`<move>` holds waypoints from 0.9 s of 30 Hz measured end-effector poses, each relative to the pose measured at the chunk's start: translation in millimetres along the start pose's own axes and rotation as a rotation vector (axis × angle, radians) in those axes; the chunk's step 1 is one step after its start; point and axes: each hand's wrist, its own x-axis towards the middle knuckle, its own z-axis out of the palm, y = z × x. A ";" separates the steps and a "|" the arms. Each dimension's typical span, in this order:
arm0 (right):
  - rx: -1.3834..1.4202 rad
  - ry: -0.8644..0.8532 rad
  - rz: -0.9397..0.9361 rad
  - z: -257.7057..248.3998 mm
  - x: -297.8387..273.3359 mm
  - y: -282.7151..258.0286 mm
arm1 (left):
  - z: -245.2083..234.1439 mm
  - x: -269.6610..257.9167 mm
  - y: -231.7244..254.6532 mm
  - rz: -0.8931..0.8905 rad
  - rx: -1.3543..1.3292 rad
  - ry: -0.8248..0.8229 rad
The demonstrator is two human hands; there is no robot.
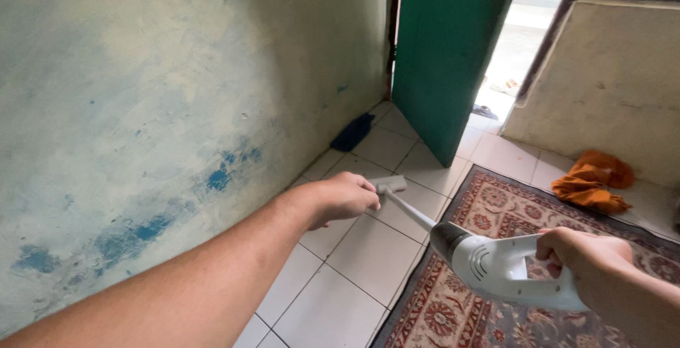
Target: The person uses a handheld vacuum cleaner to clean a patterned rug in a room. They move the vacuum back and forth across the rug's surface, covering different areas of the floor.
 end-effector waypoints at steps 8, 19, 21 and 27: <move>-0.033 0.030 -0.016 49.8 53.4 -36.8 | -35.2 32.1 -2.8 -0.020 0.009 0.000; -0.113 0.012 -0.045 96.3 112.8 -115.2 | -80.4 86.6 8.6 -0.039 -0.002 0.026; -0.059 0.002 -0.054 99.9 115.4 -126.2 | -85.6 98.0 10.9 -0.033 -0.010 0.036; -0.058 -0.015 -0.002 100.6 113.9 -151.4 | -98.6 122.0 16.4 0.003 0.002 0.017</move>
